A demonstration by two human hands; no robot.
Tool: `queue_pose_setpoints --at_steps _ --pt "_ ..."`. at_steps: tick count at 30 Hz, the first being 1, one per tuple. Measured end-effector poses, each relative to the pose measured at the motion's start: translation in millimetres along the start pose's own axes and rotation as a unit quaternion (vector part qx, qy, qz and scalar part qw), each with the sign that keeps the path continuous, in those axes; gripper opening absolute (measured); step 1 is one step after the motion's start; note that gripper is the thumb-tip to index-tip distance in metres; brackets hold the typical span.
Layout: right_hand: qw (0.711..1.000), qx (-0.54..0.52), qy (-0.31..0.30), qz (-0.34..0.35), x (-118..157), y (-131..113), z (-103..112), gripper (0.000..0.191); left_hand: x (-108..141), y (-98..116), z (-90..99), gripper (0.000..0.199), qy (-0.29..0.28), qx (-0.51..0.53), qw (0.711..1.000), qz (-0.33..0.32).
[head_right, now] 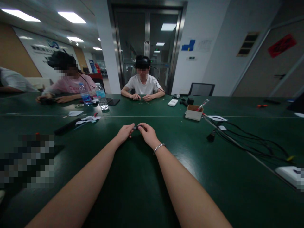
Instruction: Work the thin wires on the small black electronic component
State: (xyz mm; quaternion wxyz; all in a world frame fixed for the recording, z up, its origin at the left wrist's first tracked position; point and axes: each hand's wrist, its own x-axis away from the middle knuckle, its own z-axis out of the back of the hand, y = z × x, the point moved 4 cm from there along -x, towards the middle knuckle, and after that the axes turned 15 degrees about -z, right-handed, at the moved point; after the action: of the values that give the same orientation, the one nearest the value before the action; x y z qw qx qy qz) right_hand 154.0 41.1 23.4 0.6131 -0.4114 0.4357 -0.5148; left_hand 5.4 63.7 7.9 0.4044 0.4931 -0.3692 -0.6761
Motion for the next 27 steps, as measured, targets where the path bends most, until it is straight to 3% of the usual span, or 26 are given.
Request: queue_pose_setpoints --at_steps 10,17,27 --pt "0.998 -0.032 0.009 -0.049 -7 11 4 0.037 0 8 -3.0 0.031 0.009 0.048 0.999 -0.012" --pt "0.998 -0.034 0.003 -0.053 -9 14 4 0.037 2 10 -2.9 0.035 0.004 0.063 0.998 -0.002" --pt "0.998 -0.020 0.000 -0.055 -7 11 3 0.036 2 13 -2.1 0.025 0.016 0.043 0.999 -0.012"
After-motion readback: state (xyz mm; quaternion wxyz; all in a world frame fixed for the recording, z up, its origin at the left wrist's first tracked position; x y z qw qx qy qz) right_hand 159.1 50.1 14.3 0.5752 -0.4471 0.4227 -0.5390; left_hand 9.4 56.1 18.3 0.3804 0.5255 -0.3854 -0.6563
